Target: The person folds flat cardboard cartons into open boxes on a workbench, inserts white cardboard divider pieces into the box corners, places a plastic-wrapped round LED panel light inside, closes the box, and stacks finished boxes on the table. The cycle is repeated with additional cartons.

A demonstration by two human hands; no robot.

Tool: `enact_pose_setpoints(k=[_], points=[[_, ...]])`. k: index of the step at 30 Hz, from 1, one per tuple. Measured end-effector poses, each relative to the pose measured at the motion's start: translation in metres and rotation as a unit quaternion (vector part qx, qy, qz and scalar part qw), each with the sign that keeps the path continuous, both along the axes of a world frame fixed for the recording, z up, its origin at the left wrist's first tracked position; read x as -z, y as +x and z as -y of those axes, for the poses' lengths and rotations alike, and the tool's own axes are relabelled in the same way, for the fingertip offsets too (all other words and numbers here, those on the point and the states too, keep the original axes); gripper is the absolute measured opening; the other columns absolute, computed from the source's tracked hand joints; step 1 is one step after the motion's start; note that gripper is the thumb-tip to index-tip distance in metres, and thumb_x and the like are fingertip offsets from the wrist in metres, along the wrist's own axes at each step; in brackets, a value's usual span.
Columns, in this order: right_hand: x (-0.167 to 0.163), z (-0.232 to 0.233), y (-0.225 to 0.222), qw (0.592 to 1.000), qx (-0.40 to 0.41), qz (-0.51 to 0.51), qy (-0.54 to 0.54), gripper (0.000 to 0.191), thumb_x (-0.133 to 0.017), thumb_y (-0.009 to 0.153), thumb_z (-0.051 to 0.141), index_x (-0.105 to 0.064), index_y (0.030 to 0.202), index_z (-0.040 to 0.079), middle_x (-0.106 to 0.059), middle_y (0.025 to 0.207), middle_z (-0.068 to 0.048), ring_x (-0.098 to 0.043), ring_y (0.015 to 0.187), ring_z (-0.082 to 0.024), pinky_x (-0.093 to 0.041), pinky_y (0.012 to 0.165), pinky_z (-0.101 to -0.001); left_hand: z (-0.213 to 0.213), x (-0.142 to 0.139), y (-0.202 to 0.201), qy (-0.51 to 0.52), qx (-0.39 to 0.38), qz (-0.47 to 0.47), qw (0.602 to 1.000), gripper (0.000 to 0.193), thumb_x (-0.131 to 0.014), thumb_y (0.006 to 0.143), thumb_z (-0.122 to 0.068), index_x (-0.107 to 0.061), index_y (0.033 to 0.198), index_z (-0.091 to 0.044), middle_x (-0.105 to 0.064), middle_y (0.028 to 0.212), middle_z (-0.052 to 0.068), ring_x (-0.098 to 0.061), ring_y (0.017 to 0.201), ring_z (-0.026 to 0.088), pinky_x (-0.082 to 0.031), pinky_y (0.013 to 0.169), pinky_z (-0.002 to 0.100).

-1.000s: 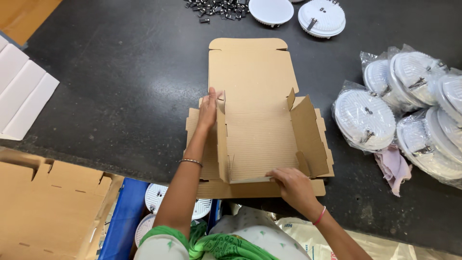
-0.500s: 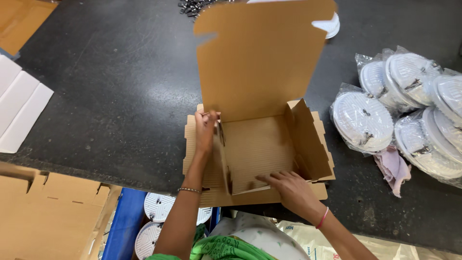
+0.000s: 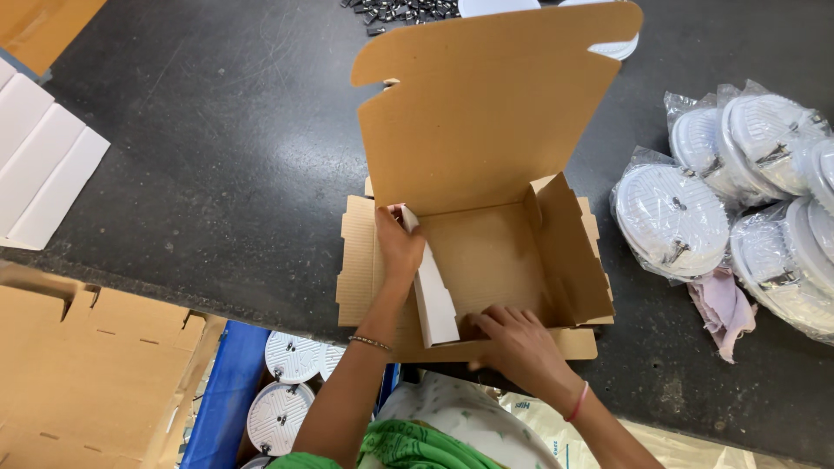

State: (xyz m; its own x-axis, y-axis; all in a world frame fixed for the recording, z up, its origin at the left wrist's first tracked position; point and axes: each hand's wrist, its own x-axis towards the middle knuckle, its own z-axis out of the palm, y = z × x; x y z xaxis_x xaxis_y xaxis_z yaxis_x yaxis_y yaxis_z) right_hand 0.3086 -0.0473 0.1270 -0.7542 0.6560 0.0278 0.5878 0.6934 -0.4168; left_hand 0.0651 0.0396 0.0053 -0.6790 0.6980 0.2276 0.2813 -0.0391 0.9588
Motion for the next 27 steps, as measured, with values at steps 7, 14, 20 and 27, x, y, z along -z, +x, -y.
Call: enact_pose_setpoints(k=[7,14,20,27], points=[[0.015,0.011,-0.052,0.99,0.115,-0.081,0.007,0.044,-0.068,0.086,0.022,-0.057,0.123,0.002,-0.062,0.113,-0.017,-0.061,0.104,-0.038,-0.053,0.079,-0.0479,0.011,-0.003,0.021,-0.022,-0.109,-0.06,0.992,0.046,-0.067,0.081,-0.001,-0.047,0.123,0.004,-0.057,0.116,0.021,-0.06,0.107,0.034,-0.049,0.094,0.046],[0.034,-0.056,0.036,0.984,0.133,-0.08,0.091,0.031,-0.059,0.085,0.005,-0.067,0.114,0.01,-0.067,0.101,-0.011,-0.066,0.095,-0.034,-0.054,0.08,-0.046,0.137,-0.067,0.098,-0.132,0.163,0.078,0.975,0.031,-0.068,0.103,-0.03,-0.067,0.109,0.0,-0.068,0.101,0.015,-0.066,0.094,0.029,-0.059,0.088,0.04],[0.04,-0.064,0.05,0.977,0.15,-0.036,0.147,0.021,-0.07,0.082,0.02,-0.068,0.102,0.012,-0.067,0.092,-0.007,-0.067,0.088,-0.029,-0.05,0.072,-0.0463,0.074,-0.085,0.108,0.051,0.147,-0.486,0.86,0.061,-0.074,0.078,-0.047,-0.069,0.112,0.003,-0.067,0.116,0.02,-0.061,0.117,0.038,-0.041,0.106,0.048],[0.026,-0.066,0.039,0.977,0.179,0.002,0.117,0.017,-0.071,0.085,0.024,-0.065,0.093,0.011,-0.065,0.089,-0.008,-0.066,0.084,-0.031,-0.051,0.072,-0.0463,0.043,-0.066,0.087,-0.113,0.293,-0.411,0.856,0.041,-0.077,0.085,-0.047,-0.068,0.087,-0.007,-0.069,0.094,0.01,-0.063,0.097,0.03,-0.044,0.093,0.047]])
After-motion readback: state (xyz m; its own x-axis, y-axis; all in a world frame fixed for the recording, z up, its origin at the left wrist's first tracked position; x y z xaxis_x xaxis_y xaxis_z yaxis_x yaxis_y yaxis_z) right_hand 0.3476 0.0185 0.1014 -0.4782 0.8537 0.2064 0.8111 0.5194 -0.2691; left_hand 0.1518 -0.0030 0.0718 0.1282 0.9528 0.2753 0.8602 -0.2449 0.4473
